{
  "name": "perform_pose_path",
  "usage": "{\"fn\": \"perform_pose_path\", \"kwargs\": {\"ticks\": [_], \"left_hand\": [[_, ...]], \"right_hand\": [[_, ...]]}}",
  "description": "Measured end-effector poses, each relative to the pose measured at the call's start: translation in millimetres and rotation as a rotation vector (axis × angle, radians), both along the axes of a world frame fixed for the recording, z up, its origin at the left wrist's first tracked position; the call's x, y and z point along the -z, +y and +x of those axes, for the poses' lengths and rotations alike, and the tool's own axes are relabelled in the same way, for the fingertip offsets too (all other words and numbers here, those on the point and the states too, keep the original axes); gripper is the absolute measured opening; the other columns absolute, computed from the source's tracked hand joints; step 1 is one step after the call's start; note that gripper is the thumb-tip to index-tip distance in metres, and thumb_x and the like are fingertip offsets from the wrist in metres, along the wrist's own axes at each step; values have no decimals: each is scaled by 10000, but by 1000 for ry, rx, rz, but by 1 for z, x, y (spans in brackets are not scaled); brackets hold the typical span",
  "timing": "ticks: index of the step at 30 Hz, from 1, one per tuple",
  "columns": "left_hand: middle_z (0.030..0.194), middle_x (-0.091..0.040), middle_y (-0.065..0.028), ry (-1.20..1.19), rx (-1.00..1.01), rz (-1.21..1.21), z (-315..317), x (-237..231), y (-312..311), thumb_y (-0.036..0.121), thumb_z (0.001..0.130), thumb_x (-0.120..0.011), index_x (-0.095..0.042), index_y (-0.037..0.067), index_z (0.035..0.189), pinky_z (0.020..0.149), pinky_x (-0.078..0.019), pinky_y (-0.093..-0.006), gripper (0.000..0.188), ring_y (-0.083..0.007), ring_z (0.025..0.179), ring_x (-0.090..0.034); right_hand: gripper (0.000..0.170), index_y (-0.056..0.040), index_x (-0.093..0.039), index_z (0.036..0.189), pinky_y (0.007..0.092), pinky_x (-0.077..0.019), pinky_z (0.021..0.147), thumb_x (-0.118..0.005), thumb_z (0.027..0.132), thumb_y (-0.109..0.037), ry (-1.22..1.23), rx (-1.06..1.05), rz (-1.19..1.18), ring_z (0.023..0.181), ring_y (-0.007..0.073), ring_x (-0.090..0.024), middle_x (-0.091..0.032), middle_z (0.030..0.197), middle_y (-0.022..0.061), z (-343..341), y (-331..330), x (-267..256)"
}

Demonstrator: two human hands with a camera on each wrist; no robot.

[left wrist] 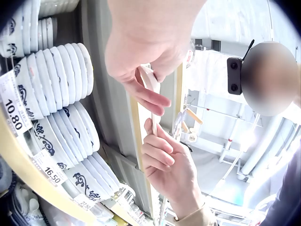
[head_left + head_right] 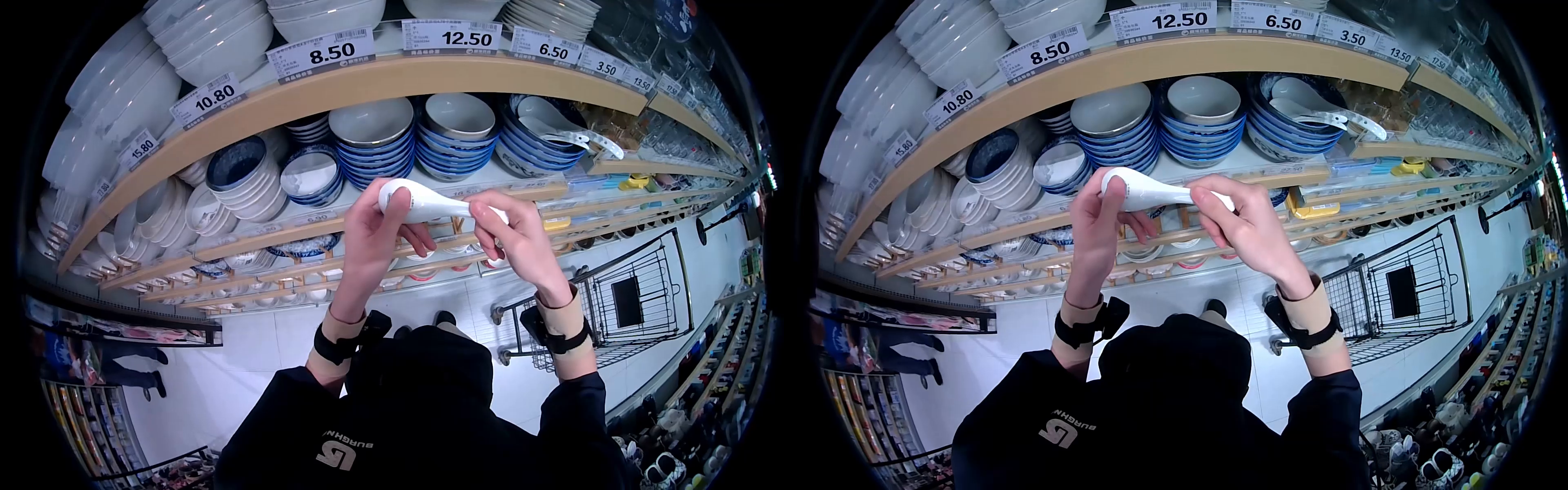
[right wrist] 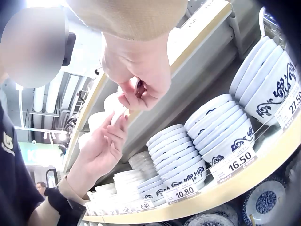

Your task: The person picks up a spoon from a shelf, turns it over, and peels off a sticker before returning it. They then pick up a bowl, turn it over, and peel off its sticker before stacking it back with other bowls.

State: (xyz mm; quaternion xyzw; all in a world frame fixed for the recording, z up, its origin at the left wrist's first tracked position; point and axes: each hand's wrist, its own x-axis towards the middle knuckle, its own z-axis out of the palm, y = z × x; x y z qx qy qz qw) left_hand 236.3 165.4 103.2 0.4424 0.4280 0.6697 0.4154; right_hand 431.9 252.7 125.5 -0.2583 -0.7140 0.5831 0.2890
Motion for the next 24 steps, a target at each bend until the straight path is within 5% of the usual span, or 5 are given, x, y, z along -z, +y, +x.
{"fn": "perform_pose_path", "kwargs": {"ticks": [5,12,15,17,24], "left_hand": [[961,-688,-179,-69,104,17,1,3,-1,310,1061,-487,-540,-28,1126,522,-553,-276,348,-227,667,-707],[1105,-657,-158,7,390,35,-9,38,2,-45,969,-547,-579,-51,1135,671,-589,-304,169,-246,887,-719],[1123,-652,-154,297,459,31,-10,54,4,-159,894,-535,-621,-51,1075,791,-582,-306,227,-227,962,-705],[1133,-644,-148,280,554,-11,-2,56,8,-162,887,-540,-621,-49,1048,825,-572,-308,214,-217,990,-694],[1194,-617,-139,415,397,-105,44,71,44,21,977,-558,-631,34,1075,783,-521,-259,123,-179,995,-622]], "right_hand": [[263,-2,-657,1113,216,-330,445,-511,1053,-211,27,4,-119,479,44,-439,-497,569,-31,7,-7,9],[253,-14,-646,1107,212,-374,503,-504,1058,-219,79,-9,-253,562,50,-500,-589,722,9,30,-6,28],[258,-19,-647,1097,216,-384,524,-501,1060,-229,-18,-136,-357,585,49,-503,-585,725,-6,44,1,54],[258,-20,-648,1099,216,-386,544,-505,1060,-231,-112,-325,-339,610,46,-498,-582,731,-11,59,7,72],[214,-19,-622,1091,239,-403,627,-552,1036,-214,-92,-111,-261,667,63,-483,-588,704,-13,83,19,92]]}}
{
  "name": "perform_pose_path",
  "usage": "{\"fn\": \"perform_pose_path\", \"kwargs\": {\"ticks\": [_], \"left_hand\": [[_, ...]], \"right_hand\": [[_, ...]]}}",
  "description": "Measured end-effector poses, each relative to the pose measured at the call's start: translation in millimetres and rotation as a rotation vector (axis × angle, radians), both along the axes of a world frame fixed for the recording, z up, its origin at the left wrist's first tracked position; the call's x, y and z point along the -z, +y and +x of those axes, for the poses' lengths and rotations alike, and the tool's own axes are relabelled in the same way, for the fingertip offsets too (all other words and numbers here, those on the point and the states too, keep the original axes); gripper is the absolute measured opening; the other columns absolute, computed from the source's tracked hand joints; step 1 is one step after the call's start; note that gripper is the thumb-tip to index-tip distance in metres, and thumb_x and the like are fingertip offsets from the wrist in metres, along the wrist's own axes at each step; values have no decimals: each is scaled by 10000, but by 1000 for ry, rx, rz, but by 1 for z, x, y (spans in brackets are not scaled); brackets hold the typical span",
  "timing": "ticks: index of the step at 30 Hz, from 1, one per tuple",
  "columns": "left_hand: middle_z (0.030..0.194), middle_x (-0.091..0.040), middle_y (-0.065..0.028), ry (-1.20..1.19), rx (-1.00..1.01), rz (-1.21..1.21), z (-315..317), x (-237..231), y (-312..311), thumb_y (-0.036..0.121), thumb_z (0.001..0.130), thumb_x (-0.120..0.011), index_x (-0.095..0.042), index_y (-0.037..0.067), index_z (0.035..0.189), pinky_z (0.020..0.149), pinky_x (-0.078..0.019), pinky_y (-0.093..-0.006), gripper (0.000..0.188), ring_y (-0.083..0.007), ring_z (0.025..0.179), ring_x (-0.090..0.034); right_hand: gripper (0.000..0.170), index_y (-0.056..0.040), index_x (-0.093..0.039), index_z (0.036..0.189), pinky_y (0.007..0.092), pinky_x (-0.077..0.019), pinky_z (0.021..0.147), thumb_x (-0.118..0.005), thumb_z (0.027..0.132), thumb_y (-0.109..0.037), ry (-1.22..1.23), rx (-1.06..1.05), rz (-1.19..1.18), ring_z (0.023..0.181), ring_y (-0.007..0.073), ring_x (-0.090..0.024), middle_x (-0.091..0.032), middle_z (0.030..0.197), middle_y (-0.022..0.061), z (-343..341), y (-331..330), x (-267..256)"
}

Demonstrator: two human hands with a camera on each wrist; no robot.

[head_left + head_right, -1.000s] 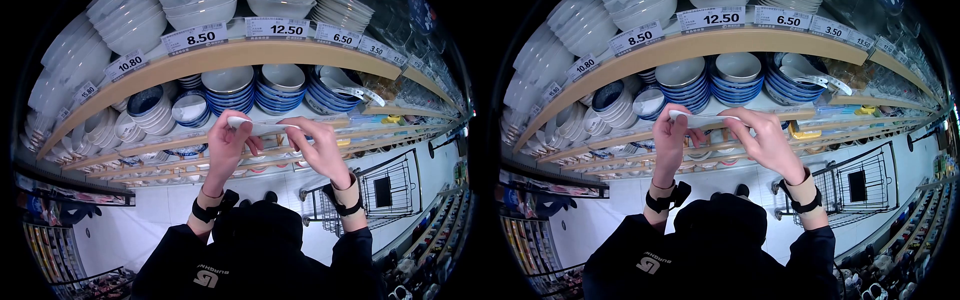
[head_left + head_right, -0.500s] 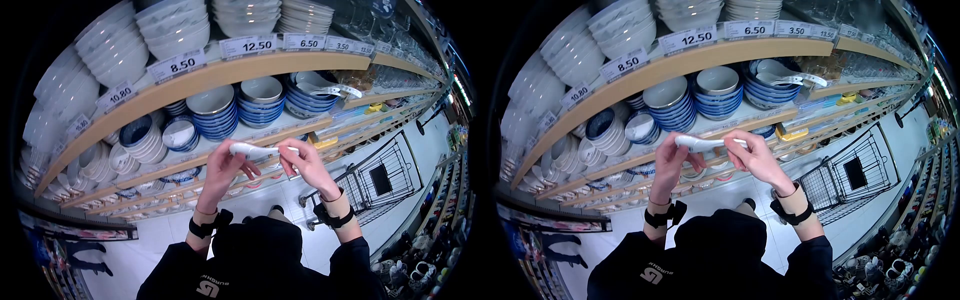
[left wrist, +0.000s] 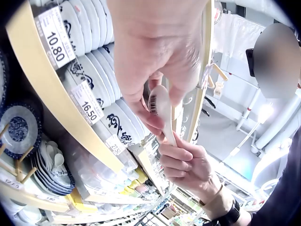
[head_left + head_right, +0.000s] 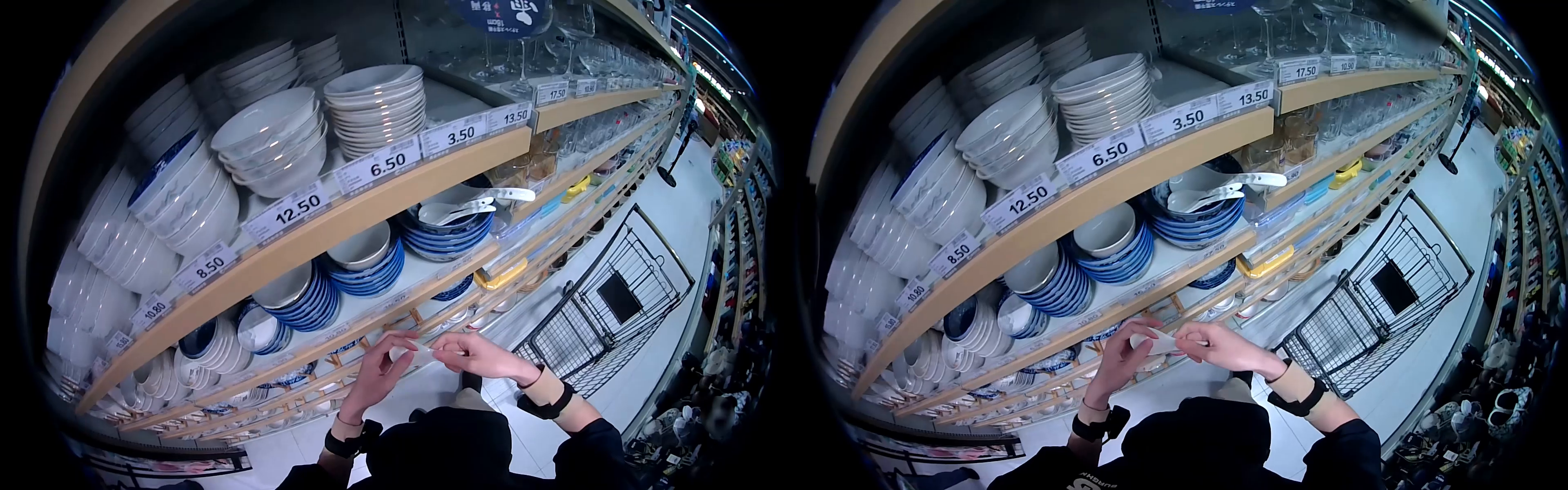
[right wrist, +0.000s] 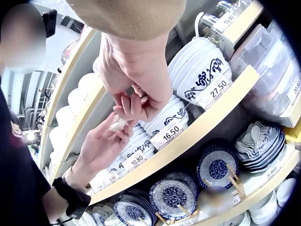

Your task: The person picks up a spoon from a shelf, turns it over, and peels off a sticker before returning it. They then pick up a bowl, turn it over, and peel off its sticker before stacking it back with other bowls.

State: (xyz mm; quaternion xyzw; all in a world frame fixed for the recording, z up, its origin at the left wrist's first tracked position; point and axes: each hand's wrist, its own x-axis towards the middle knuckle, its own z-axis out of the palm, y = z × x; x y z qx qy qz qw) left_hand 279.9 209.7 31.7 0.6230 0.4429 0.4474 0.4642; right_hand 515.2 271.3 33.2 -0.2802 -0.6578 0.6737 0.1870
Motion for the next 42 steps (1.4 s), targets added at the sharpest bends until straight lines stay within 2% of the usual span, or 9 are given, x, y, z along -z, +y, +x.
{"fn": "perform_pose_path", "kwargs": {"ticks": [2,3,5,8,12,16,23,32,42], "left_hand": [[1185,-637,-134,-114,-88,-167,25,-6,14,39,998,-525,-628,25,1086,789,-525,-288,137,-178,1013,-627],[1074,-693,-107,144,-89,49,30,-3,26,61,1027,-498,-619,17,1118,728,-548,-272,158,-139,931,-649],[1025,-708,-113,157,-126,-19,49,-8,40,60,1026,-496,-617,12,1129,726,-567,-296,165,-158,915,-671],[1002,-725,-112,180,-160,-46,75,-25,63,46,1012,-510,-624,8,1123,726,-576,-309,164,-190,899,-701],[1007,-729,-91,152,-200,-26,101,-31,92,35,990,-539,-633,13,1103,678,-579,-291,149,-167,911,-694],[1009,-726,-79,82,-295,-48,126,-42,108,45,987,-556,-626,17,1130,663,-568,-257,162,-145,919,-681],[1137,-655,-211,-281,-274,301,126,-43,117,244,1038,-533,-369,-11,1395,673,-552,-290,468,-224,819,-693],[1033,-688,-208,-125,-257,324,92,-58,111,71,1032,-447,-594,-69,1109,613,-554,-281,217,-226,753,-718],[960,-707,-184,-98,-227,286,71,-54,104,36,1021,-476,-627,-82,1040,597,-534,-252,193,-197,731,-714]], "right_hand": [[200,-18,-610,1083,279,-433,606,-560,1026,-203,-76,17,169,621,117,-530,-618,692,39,10,10,-13],[196,-16,-608,1075,287,-436,597,-561,1024,-199,-113,19,217,608,132,-542,-629,694,56,12,16,-16],[187,-13,-606,1032,322,-461,586,-595,998,-197,-145,42,280,583,208,-596,-666,713,114,23,26,-19],[183,-29,-649,1052,290,-455,575,-651,966,-191,-81,87,457,623,162,-605,-683,743,72,43,52,-10],[251,-14,-664,1101,356,-520,630,-667,941,-207,-119,46,574,644,271,-668,-705,754,130,73,87,-29],[252,-18,-665,1102,358,-521,605,-669,940,-210,-185,-53,483,611,269,-672,-713,748,115,91,111,-60],[208,1,-666,1061,319,-485,503,-691,912,-142,-149,-36,608,520,232,-635,-698,699,90,113,124,-147],[149,43,-681,984,248,-289,433,-678,899,-79,-75,316,804,439,40,-425,-580,552,-6,84,146,-264],[275,47,-708,988,304,-497,597,-636,847,-178,-297,354,1046,622,164,-647,-692,689,96,13,238,-296]]}}
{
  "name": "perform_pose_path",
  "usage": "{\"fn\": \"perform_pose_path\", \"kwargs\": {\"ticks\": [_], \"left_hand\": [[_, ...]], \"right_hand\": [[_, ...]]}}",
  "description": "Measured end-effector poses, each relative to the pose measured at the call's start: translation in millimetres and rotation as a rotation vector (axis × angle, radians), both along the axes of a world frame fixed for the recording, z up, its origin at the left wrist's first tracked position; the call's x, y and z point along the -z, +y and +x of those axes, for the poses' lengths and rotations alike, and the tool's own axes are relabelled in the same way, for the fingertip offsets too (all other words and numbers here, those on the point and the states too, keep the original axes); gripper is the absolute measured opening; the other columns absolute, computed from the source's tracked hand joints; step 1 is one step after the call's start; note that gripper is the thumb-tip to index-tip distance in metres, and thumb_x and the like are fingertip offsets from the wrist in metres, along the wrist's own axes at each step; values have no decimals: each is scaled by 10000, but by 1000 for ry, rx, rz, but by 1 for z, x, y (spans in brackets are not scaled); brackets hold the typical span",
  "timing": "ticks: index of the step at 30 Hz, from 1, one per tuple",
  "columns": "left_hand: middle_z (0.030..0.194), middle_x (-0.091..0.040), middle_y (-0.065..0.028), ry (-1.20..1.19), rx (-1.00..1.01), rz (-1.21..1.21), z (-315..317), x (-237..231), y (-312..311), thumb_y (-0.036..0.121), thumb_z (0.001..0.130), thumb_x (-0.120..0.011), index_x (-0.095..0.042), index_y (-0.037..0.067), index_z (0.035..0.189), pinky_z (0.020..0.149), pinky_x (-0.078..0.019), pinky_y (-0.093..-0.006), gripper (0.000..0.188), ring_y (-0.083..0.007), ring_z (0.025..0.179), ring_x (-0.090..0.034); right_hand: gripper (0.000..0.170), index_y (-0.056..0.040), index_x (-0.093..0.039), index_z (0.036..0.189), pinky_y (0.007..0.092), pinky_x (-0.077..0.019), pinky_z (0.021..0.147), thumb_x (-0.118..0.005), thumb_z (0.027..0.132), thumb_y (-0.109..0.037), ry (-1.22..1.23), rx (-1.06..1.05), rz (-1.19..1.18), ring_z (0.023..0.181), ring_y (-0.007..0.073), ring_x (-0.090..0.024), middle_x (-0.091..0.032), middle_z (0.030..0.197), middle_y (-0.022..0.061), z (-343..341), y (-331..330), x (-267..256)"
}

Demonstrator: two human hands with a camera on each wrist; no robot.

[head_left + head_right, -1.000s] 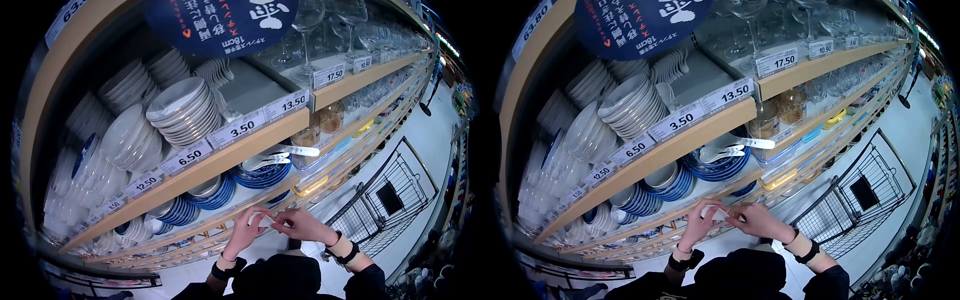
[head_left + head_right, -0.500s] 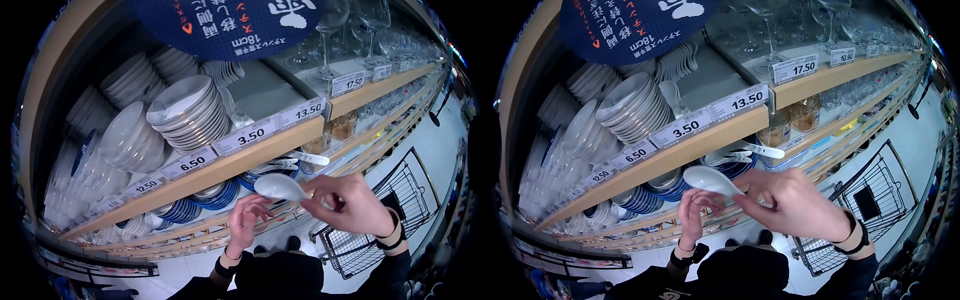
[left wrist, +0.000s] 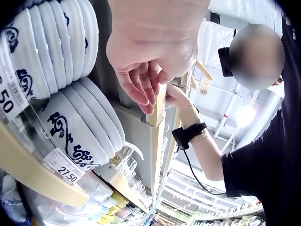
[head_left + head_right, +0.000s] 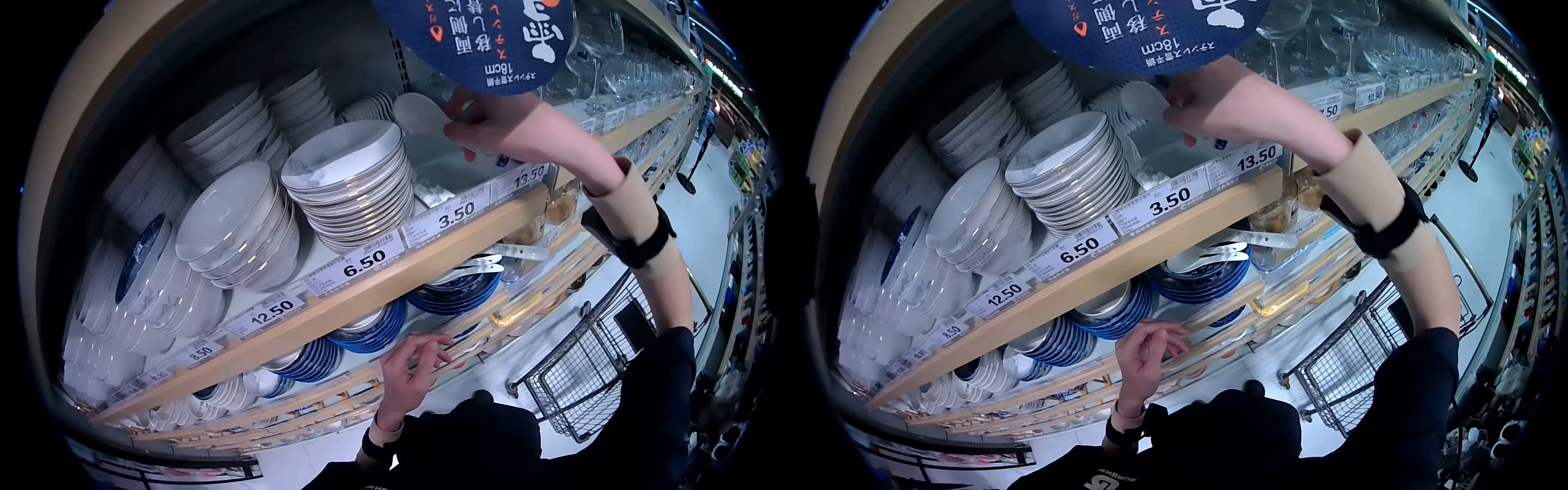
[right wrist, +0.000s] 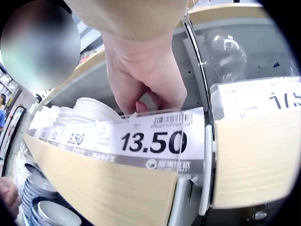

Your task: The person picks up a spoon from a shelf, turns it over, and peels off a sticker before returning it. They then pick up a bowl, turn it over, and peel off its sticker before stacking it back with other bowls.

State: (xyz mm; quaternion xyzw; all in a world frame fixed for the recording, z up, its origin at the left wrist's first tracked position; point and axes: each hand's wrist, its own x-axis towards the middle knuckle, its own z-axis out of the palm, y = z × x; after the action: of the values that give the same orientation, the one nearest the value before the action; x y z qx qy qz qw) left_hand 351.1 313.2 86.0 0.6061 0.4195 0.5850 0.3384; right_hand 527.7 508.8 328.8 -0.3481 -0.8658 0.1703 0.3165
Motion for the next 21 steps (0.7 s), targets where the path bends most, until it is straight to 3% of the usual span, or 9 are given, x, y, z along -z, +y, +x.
{"fn": "perform_pose_path", "kwargs": {"ticks": [2,8,14,21], "left_hand": [[956,-707,-182,16,2,10,-4,-1,-1,47,1026,-477,-627,-81,1035,596,-534,-252,197,-195,726,-711],[958,-706,-183,37,17,-37,-12,0,2,73,1035,-484,-621,-84,1024,597,-532,-253,209,-190,716,-706],[988,-707,-161,21,37,-38,-14,2,10,9,992,-546,-647,-86,1002,639,-558,-250,139,-184,752,-715],[954,-706,-188,71,41,14,-11,1,16,55,1025,-488,-626,-88,981,580,-522,-245,203,-188,706,-706]], "right_hand": [[313,56,-681,1061,288,-490,613,-638,871,-190,-237,-5,2,641,143,-642,-709,717,74,-12,22,1],[401,85,-687,1024,302,-533,631,-644,800,-245,-352,-17,7,663,184,-678,-721,741,107,-31,30,2],[414,85,-693,1018,310,-534,577,-636,775,-245,-320,-54,-26,583,201,-673,-683,655,116,-37,26,4],[347,151,-657,998,308,-549,539,-651,796,-132,-263,-102,-195,526,196,-661,-664,635,142,-43,18,6]]}}
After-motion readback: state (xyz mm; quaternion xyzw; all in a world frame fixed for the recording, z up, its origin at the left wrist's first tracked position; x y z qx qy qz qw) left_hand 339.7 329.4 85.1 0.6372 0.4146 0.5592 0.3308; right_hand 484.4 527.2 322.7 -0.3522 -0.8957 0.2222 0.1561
